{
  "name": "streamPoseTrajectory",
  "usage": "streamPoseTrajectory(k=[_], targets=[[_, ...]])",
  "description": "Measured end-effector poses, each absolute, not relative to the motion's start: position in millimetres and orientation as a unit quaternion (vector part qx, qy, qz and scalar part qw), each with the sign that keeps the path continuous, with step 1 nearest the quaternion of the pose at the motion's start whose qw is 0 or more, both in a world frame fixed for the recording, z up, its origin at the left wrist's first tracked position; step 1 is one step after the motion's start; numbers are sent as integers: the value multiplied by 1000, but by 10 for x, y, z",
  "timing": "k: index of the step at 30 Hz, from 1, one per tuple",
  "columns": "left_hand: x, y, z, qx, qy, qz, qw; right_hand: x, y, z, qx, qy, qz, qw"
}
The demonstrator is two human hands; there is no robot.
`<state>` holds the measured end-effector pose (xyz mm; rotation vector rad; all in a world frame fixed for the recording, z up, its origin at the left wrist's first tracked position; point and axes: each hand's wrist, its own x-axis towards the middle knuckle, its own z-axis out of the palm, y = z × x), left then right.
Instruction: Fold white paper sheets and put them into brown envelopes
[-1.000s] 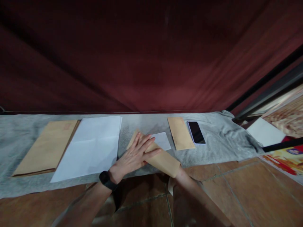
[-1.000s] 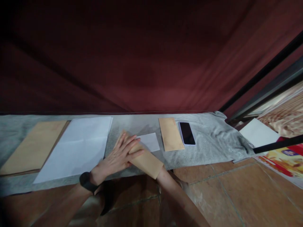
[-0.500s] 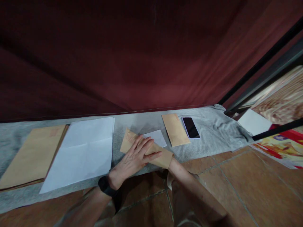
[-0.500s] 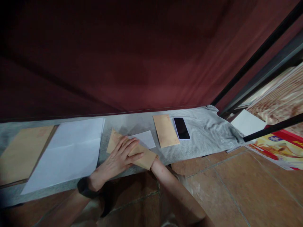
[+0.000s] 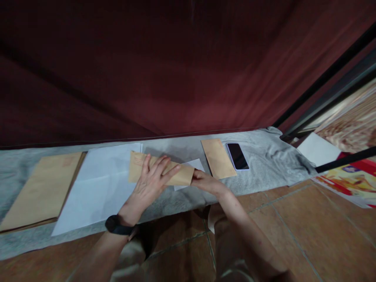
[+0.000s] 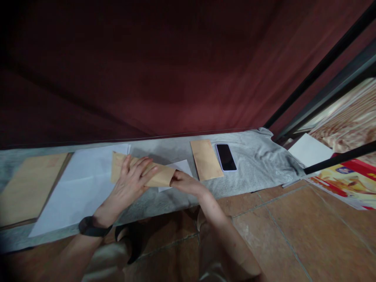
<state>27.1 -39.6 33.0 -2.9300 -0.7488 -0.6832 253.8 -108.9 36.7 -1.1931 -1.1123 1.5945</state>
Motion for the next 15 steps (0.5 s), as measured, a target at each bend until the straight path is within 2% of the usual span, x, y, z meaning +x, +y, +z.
streamPoseTrajectory(k=[3, 6, 8, 10, 13, 15], targets=[[225, -373, 356, -935, -265, -232, 39, 2700, -1080, 293, -422, -443, 656, 443], [131, -306, 360, -926, -291, -231, 60, 2837, -1044, 159, -449, -408, 625, 491], [50, -248, 345, -923, -308, -221, 67, 2886, -995, 23, -510, -392, 557, 525], [-27, -198, 319, -925, -307, -214, 66, 2898, -947, -118, -596, -419, 443, 522], [-106, -164, 287, -929, -292, -220, 54, 2851, -925, -259, -662, -516, 281, 465], [-129, -170, 282, -928, -295, -223, 46, 2791, -943, -293, -658, -580, 231, 422]])
